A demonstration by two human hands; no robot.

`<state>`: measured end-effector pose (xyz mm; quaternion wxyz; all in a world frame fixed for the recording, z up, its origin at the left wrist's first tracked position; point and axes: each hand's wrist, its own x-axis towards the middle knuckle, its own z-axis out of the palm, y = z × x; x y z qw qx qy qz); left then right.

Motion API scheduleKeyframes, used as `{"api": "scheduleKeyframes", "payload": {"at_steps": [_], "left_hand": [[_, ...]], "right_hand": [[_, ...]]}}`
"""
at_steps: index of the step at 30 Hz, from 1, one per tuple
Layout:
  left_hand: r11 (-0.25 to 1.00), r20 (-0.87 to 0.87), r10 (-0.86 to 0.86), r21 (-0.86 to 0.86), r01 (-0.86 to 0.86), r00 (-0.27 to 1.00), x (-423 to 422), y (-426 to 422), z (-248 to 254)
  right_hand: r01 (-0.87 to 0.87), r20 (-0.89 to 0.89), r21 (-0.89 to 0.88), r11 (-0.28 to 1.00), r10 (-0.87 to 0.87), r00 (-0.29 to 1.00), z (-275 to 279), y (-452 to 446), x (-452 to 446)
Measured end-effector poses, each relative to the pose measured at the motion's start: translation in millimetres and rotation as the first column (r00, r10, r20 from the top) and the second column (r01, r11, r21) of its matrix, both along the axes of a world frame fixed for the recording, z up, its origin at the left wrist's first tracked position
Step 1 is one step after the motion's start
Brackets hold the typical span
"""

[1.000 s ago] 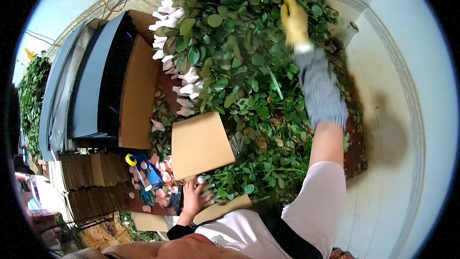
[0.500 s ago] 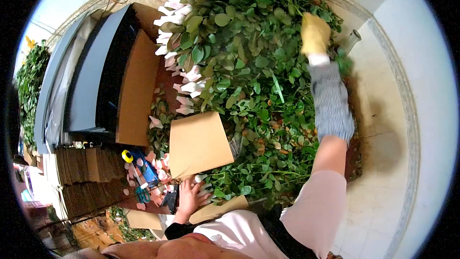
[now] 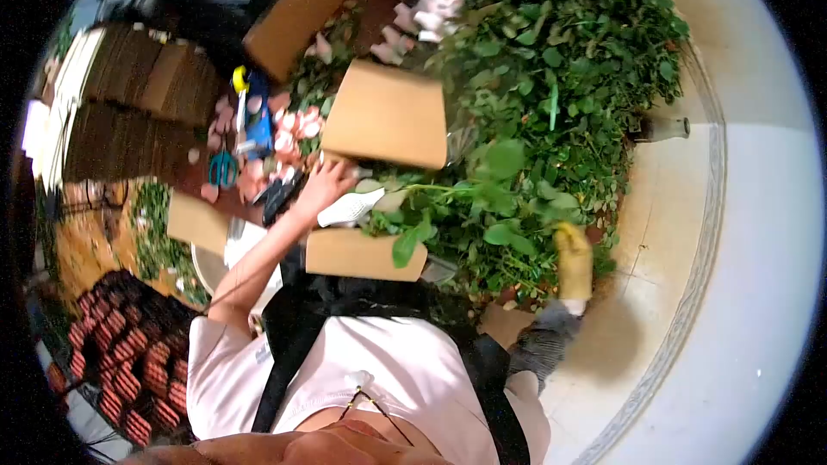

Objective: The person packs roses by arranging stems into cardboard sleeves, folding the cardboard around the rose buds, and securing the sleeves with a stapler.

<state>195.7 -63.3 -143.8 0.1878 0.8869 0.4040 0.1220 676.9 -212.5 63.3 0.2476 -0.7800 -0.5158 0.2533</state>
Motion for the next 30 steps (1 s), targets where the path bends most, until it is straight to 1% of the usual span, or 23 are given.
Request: {"api": "scheduleKeyframes", "payload": {"at_steps": [1,2,3,5,7,8,9,10,11,13,14,15,17,18,19,21,23,24,25,27,28,29,30], "left_hand": [[0.990,-0.010,-0.025,0.137,0.027,1.000,-2.2,-7.2,-23.8],[0.998,0.182,0.019,-0.056,-0.009,0.983,-5.0,-10.7,16.8],[0.977,0.350,0.161,-0.187,-0.099,0.923,-2.1,-14.1,22.0],[0.991,0.232,0.076,-0.127,-0.048,0.970,-6.3,-18.1,26.1],[0.997,0.271,0.065,-0.066,-0.049,0.960,-7.0,-19.1,23.7],[0.995,0.268,0.069,-0.088,-0.047,0.961,-6.7,-19.4,23.7],[0.993,0.267,0.070,-0.108,-0.043,0.961,-6.1,-18.1,23.5],[0.999,0.273,0.029,-0.036,-0.020,0.962,-7.3,-14.1,25.7],[0.997,0.242,0.029,-0.070,-0.013,0.970,-7.4,-12.4,27.3],[0.997,0.261,0.004,-0.074,0.016,0.965,-8.6,-9.9,27.6],[0.997,0.260,-0.008,-0.072,0.028,0.966,-8.8,-9.0,21.4],[0.997,0.256,-0.009,-0.077,0.029,0.967,-9.2,-8.4,21.4],[0.993,0.208,-0.012,-0.110,0.035,0.978,-7.7,-8.2,24.7],[0.990,0.138,-0.065,-0.119,0.082,0.988,-8.6,-3.9,34.6],[0.986,0.098,-0.099,-0.123,0.111,0.990,-9.5,-2.7,32.5],[0.995,0.147,-0.086,0.067,0.077,0.985,-17.3,-7.2,26.4],[0.986,0.286,0.107,-0.154,-0.065,0.952,-22.2,-18.2,36.4],[0.994,0.241,0.108,-0.051,-0.099,0.964,-22.5,-19.0,43.8],[0.993,0.242,0.114,-0.061,-0.102,0.964,-21.8,-20.4,55.2],[0.933,0.389,0.146,-0.359,0.004,0.910,-18.8,-22.2,74.4],[0.916,0.403,0.107,-0.396,0.067,0.909,-14.8,-22.9,77.9],[0.790,0.360,0.016,-0.576,0.209,0.933,-14.5,-18.6,83.6],[0.746,0.393,-0.031,-0.602,0.283,0.919,-10.5,-21.2,74.1]], "right_hand": [[0.045,-0.055,-0.038,0.998,-0.047,0.997,-35.3,-17.9,-0.9],[0.048,0.096,-0.203,0.978,-0.029,0.995,-34.3,-19.9,-33.6],[0.152,-0.011,-0.251,0.956,-0.160,0.987,-58.2,-30.8,-43.6],[-0.007,0.325,-0.236,0.972,0.086,0.942,-110.0,-52.7,-43.0],[-0.035,0.576,-0.334,0.942,0.234,0.783,-115.4,-48.7,-60.4],[0.110,0.475,-0.300,0.948,0.048,0.879,-119.8,-46.3,-60.9],[0.092,0.577,-0.363,0.927,0.146,0.804,-110.3,-41.7,-67.1],[0.083,0.679,-0.362,0.929,0.202,0.706,-88.6,-33.9,-82.9],[0.071,0.764,-0.365,0.928,0.255,0.592,-69.4,-25.7,-101.9],[-0.137,0.751,-0.074,0.988,0.146,0.644,-61.0,-11.8,-122.3],[-0.246,0.645,0.117,0.962,0.115,0.756,-69.1,-4.5,-133.8],[-0.193,0.480,0.177,0.965,0.087,0.873,-86.0,-0.6,-148.7],[-0.213,0.333,0.044,0.976,0.187,0.924,-162.8,-9.8,-148.1],[-0.220,0.377,0.054,0.974,0.184,0.908,-196.9,-14.6,-141.2],[-0.230,0.418,0.064,0.971,0.183,0.890,-205.5,-11.2,-145.7],[-0.302,0.390,-0.008,0.953,0.281,0.877,-184.7,-5.6,-127.4],[-0.265,0.251,-0.016,0.964,0.261,0.932,-157.2,4.2,-129.0],[-0.316,0.252,-0.024,0.948,0.312,0.916,-150.7,6.2,-126.5],[-0.320,0.251,-0.033,0.947,0.317,0.915,-152.7,6.2,-120.4],[-0.404,0.321,-0.108,0.908,0.417,0.850,-161.8,8.2,-117.9],[-0.421,0.342,-0.123,0.899,0.437,0.832,-164.1,9.4,-119.4],[-0.423,0.340,-0.128,0.897,0.440,0.831,-164.2,10.9,-117.8],[-0.423,0.295,-0.143,0.895,0.446,0.845,-160.0,14.4,-117.5]]}}
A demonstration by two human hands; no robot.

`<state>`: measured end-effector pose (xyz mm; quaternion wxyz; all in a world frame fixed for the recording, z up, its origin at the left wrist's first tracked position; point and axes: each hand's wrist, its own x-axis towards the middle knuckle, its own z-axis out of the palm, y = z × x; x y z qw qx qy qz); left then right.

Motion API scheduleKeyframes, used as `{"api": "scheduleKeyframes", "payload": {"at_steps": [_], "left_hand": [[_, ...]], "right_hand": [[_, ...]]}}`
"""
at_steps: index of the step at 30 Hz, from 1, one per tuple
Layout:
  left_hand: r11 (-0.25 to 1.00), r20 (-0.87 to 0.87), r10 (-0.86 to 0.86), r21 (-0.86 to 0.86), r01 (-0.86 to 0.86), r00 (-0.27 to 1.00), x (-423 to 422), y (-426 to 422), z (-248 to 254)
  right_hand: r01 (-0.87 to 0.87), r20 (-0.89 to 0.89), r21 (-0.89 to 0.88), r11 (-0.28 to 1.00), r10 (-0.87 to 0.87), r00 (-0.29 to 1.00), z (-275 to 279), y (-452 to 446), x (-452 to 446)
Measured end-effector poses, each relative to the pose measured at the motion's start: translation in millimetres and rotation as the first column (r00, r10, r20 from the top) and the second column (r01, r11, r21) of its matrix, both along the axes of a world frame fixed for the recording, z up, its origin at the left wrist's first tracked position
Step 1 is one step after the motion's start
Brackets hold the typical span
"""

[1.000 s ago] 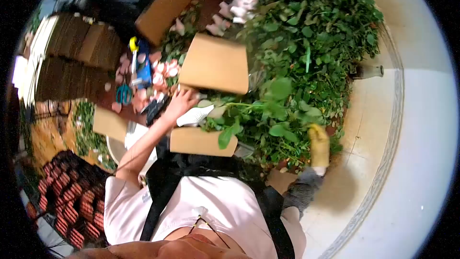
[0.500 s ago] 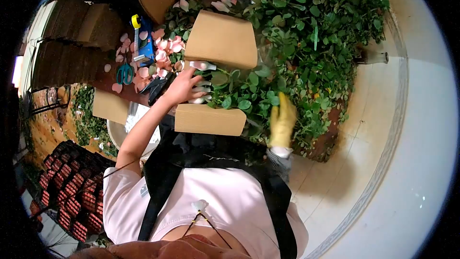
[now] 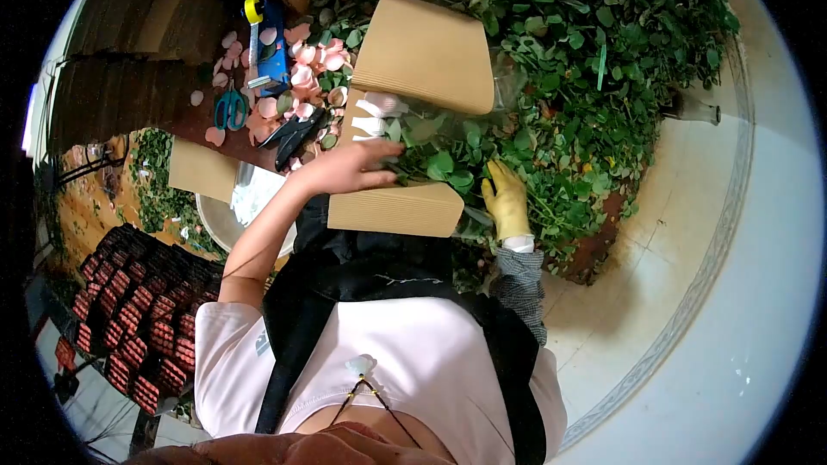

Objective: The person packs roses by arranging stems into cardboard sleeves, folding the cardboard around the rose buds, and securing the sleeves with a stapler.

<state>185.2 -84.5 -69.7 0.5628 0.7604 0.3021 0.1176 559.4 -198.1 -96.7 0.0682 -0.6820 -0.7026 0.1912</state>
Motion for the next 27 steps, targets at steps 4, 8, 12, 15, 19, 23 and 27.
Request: {"api": "scheduleKeyframes", "payload": {"at_steps": [4,8,12,15,19,23,27], "left_hand": [[0.977,0.151,-0.033,-0.205,0.064,0.988,-14.1,1.4,-11.8],[0.856,0.051,0.278,-0.466,-0.223,0.959,-72.9,8.6,-2.3],[0.847,-0.300,0.434,-0.185,-0.498,0.850,-71.8,8.2,-34.0],[0.952,-0.386,0.184,-0.161,-0.262,0.904,-44.1,6.9,-8.9],[0.989,-0.506,0.075,-0.070,-0.128,0.859,-24.4,1.6,-19.1],[0.955,-0.354,0.297,0.119,-0.272,0.887,-27.7,-12.4,-28.1],[0.815,-0.067,0.394,-0.437,-0.382,0.917,-47.0,-21.1,-46.0]], "right_hand": [[0.022,0.102,-0.181,0.983,-0.003,0.995,52.7,16.8,-2.5],[-0.060,0.042,-0.303,0.951,0.077,0.996,136.0,49.1,-44.2],[-0.466,-0.465,0.141,0.873,0.474,0.748,138.9,108.5,-152.7],[-0.661,-0.199,-0.194,0.725,0.630,0.750,105.3,120.1,-175.6],[-0.671,0.101,-0.406,0.620,0.760,0.642,2.2,108.7,-178.5],[-0.687,0.016,-0.296,0.664,0.722,0.692,17.0,113.1,-177.2],[-0.612,0.106,-0.449,0.652,0.719,0.687,10.7,106.6,-176.6]]}}
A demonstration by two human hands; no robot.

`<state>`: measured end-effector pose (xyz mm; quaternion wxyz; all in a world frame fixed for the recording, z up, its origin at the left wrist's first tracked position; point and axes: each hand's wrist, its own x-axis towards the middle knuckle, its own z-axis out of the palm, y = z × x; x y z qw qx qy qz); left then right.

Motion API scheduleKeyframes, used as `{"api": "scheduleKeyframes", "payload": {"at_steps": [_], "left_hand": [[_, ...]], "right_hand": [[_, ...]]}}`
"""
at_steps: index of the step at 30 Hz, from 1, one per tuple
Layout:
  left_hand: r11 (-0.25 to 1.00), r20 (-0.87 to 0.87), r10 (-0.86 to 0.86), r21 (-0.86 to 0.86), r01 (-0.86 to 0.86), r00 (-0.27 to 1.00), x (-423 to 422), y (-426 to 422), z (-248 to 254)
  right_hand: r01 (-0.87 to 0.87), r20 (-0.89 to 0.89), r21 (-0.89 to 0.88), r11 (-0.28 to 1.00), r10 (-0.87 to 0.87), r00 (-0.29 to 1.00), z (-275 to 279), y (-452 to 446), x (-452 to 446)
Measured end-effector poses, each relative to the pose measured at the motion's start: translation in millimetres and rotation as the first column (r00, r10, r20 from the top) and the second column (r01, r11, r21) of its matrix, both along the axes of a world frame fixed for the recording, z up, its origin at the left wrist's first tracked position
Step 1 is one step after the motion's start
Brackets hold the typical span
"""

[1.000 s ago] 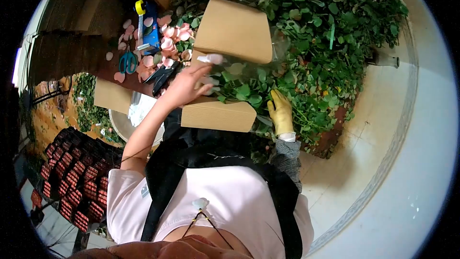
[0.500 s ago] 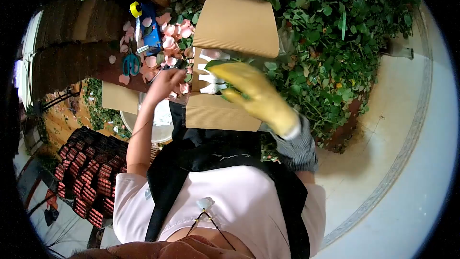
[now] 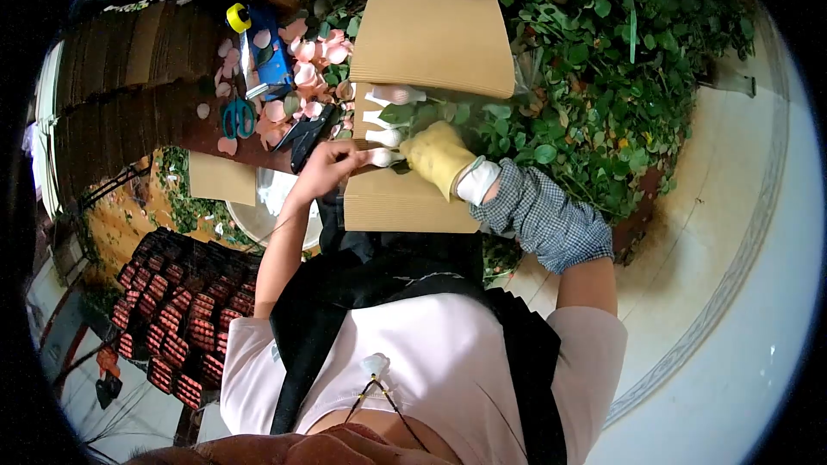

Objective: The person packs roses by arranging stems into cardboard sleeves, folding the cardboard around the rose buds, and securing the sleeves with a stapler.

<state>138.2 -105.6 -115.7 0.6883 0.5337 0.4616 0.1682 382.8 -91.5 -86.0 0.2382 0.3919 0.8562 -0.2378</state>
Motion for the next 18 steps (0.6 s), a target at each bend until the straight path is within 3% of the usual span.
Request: {"api": "scheduleKeyframes", "payload": {"at_steps": [2,4,6,7,8,9,10,12,14,15,16,18], "left_hand": [[0.991,0.081,0.124,-0.057,-0.119,0.989,-7.4,-5.2,-0.3],[0.842,0.117,0.524,0.080,-0.534,0.844,-5.5,-17.5,-11.4],[0.709,0.045,0.646,0.332,-0.622,0.762,-25.4,-6.2,-5.0],[0.651,0.051,0.675,0.429,-0.627,0.736,-29.7,3.3,10.2],[0.637,0.126,0.636,0.471,-0.610,0.761,-28.9,12.2,25.4],[0.707,-0.010,0.501,0.581,-0.403,0.865,-29.8,14.3,23.8],[0.866,-0.119,0.463,0.271,-0.420,0.878,-22.8,10.5,23.6],[0.924,-0.338,0.335,0.302,-0.236,0.879,4.5,15.8,11.3],[0.944,-0.470,0.100,0.322,0.065,0.877,26.8,19.0,15.3],[0.860,-0.408,0.094,0.492,0.132,0.908,33.1,19.7,22.2],[0.863,-0.408,0.093,0.488,0.131,0.908,31.2,17.4,19.4],[0.895,-0.140,0.204,0.427,-0.127,0.969,23.9,13.9,4.8]], "right_hand": [[0.044,0.112,-0.106,0.993,-0.032,0.993,-11.9,2.3,-1.8],[0.080,-0.067,-0.010,0.997,-0.081,0.994,-12.3,1.0,0.6],[0.112,-0.158,-0.003,0.994,-0.111,0.981,0.7,-3.3,13.8],[0.175,-0.335,0.012,0.984,-0.161,0.928,8.1,-4.0,19.1],[0.235,-0.502,0.017,0.972,-0.195,0.843,15.9,-2.8,21.5],[0.256,-0.519,0.086,0.963,-0.176,0.836,36.1,1.6,16.1],[0.248,-0.520,0.083,0.965,-0.171,0.837,38.4,2.6,13.0],[0.232,-0.169,0.199,0.952,-0.200,0.965,39.4,5.4,7.9],[0.157,0.107,0.007,0.988,-0.157,0.982,17.1,14.7,-3.9],[0.090,0.116,0.070,0.993,-0.098,0.988,7.6,14.4,-2.9],[0.020,0.129,0.125,0.992,-0.036,0.991,-2.0,10.1,-2.8],[0.038,0.115,0.116,0.993,-0.052,0.992,-15.4,8.3,0.2]]}}
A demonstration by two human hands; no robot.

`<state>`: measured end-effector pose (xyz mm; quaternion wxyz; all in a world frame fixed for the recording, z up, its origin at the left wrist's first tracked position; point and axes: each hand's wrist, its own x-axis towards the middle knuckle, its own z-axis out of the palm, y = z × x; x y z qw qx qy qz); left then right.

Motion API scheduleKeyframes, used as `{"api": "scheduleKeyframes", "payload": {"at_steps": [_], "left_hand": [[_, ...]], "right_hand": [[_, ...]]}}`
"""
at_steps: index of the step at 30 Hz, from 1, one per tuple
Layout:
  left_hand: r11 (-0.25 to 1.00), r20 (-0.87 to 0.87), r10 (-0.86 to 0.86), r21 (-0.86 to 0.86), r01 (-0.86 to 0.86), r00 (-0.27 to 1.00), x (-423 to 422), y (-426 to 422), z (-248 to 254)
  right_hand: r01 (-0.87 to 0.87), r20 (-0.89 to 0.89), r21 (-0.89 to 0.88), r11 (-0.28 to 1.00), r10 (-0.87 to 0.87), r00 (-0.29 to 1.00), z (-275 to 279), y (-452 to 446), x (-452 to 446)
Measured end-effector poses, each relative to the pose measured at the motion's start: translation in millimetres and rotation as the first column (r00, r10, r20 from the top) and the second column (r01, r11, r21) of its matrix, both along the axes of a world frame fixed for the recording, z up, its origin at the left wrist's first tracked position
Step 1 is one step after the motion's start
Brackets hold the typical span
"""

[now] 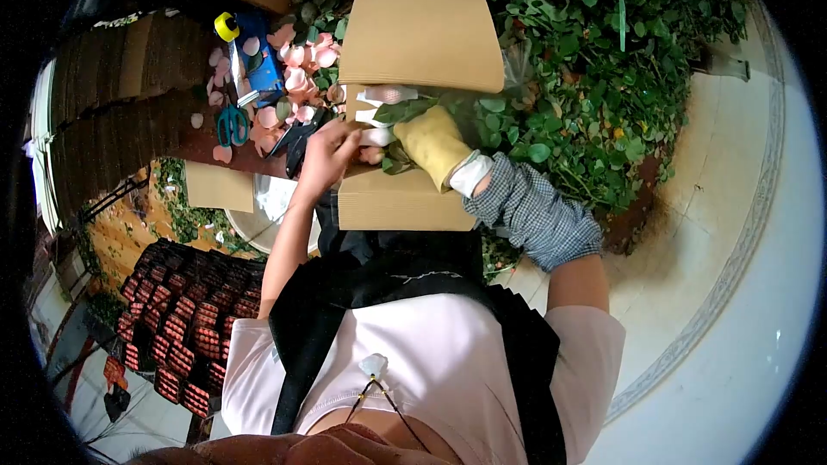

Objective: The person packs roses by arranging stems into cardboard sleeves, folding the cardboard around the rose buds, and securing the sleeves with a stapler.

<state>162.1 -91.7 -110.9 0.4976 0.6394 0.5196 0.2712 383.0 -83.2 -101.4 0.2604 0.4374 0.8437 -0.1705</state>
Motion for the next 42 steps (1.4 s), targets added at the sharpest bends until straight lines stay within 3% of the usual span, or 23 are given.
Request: {"api": "scheduleKeyframes", "payload": {"at_steps": [2,3,4,6,7,8,10,12,14,16,20,22,24,25,26,28,29,30,32,34,38,40,42], "left_hand": [[0.933,0.109,0.356,-0.092,-0.347,0.928,-9.5,-13.2,-19.4],[0.872,0.070,0.484,-0.124,-0.474,0.872,-31.3,-10.3,-28.6],[0.806,0.190,0.591,-0.165,-0.568,0.784,-47.8,-2.3,-25.0],[0.828,0.102,0.521,0.182,-0.530,0.848,-45.6,2.5,1.0],[0.879,0.114,0.419,0.196,-0.434,0.901,-42.5,2.2,-0.5],[0.947,0.111,0.321,-0.014,-0.322,0.941,-40.7,-0.2,-1.5],[0.955,-0.221,0.186,-0.190,-0.230,0.957,-20.2,7.3,-4.9],[0.988,-0.249,0.136,-0.040,-0.151,0.959,6.4,12.3,5.6],[0.991,-0.350,0.028,-0.114,-0.072,0.936,21.3,20.6,21.3],[0.998,-0.256,0.057,0.034,-0.050,0.965,24.5,20.0,7.8],[0.963,-0.091,0.257,0.106,-0.247,0.962,12.6,15.2,-1.6],[0.832,-0.111,0.529,-0.128,-0.540,0.841,-0.8,16.0,10.6],[0.821,0.032,0.540,0.200,-0.535,0.841,-35.1,24.0,-5.0],[0.877,-0.005,0.433,0.231,-0.421,0.901,-41.7,26.0,-1.5],[0.872,0.059,0.365,0.329,-0.363,0.929,-36.1,27.7,-1.7],[0.958,-0.029,0.222,-0.179,-0.224,0.975,-28.6,22.3,-7.4],[0.971,-0.152,0.110,-0.194,-0.139,0.982,-18.2,26.7,-15.1],[0.986,-0.141,0.165,0.061,-0.158,0.976,-1.1,23.3,-17.0],[0.994,-0.339,0.112,0.044,-0.103,0.934,24.2,29.9,-9.6],[0.994,-0.403,0.075,0.105,-0.035,0.912,34.8,32.8,2.4],[0.971,-0.160,0.202,0.164,-0.176,0.966,30.0,21.4,3.6],[0.960,-0.156,0.257,0.156,-0.233,0.954,21.0,14.8,-1.4],[0.836,0.059,0.545,0.040,-0.548,0.836,0.3,5.5,-23.4]], "right_hand": [[0.021,-0.015,-0.002,1.000,-0.021,1.000,-7.6,2.6,4.8],[0.260,-0.118,-0.142,0.955,-0.277,0.954,-10.7,1.6,9.0],[0.231,-0.167,-0.105,0.967,-0.246,0.955,10.2,3.9,8.5],[0.193,-0.214,-0.058,0.980,-0.201,0.956,45.8,10.5,7.1],[0.192,-0.414,-0.019,0.981,-0.183,0.892,55.4,11.4,6.6],[0.202,-0.597,0.011,0.979,-0.156,0.787,64.5,11.0,4.2],[0.181,-0.517,0.048,0.982,-0.130,0.846,72.7,13.0,-1.8],[0.171,-0.127,0.170,0.970,-0.150,0.980,57.7,9.0,0.7],[0.205,-0.170,0.196,0.959,-0.172,0.970,39.4,6.1,8.8],[0.201,-0.185,0.174,0.964,-0.168,0.968,30.2,6.3,9.9],[0.155,-0.001,0.116,0.981,-0.156,0.988,18.2,15.7,2.2],[0.164,0.029,0.093,0.982,-0.167,0.986,14.8,13.6,4.8],[0.107,-0.221,0.178,0.978,-0.067,0.973,15.8,9.1,21.8],[0.224,-0.449,0.242,0.944,-0.095,0.889,27.0,6.3,24.3],[0.278,-0.470,0.257,0.926,-0.132,0.873,39.7,1.8,23.1],[0.229,-0.268,0.314,0.921,-0.146,0.952,64.5,3.6,12.4],[0.220,-0.267,0.314,0.924,-0.137,0.954,55.4,4.0,11.4],[0.182,-0.134,0.289,0.940,-0.148,0.980,37.0,5.9,13.1],[0.084,0.065,0.226,0.971,-0.101,0.993,15.4,13.5,10.6],[0.091,-0.007,0.450,0.888,-0.098,0.995,2.5,8.3,9.1],[0.254,-0.109,0.426,0.869,-0.229,0.967,-16.2,14.8,15.3],[0.285,-0.069,0.381,0.880,-0.280,0.958,-9.3,20.5,10.4],[0.364,-0.202,0.393,0.844,-0.307,0.930,-5.9,19.9,14.2]]}}
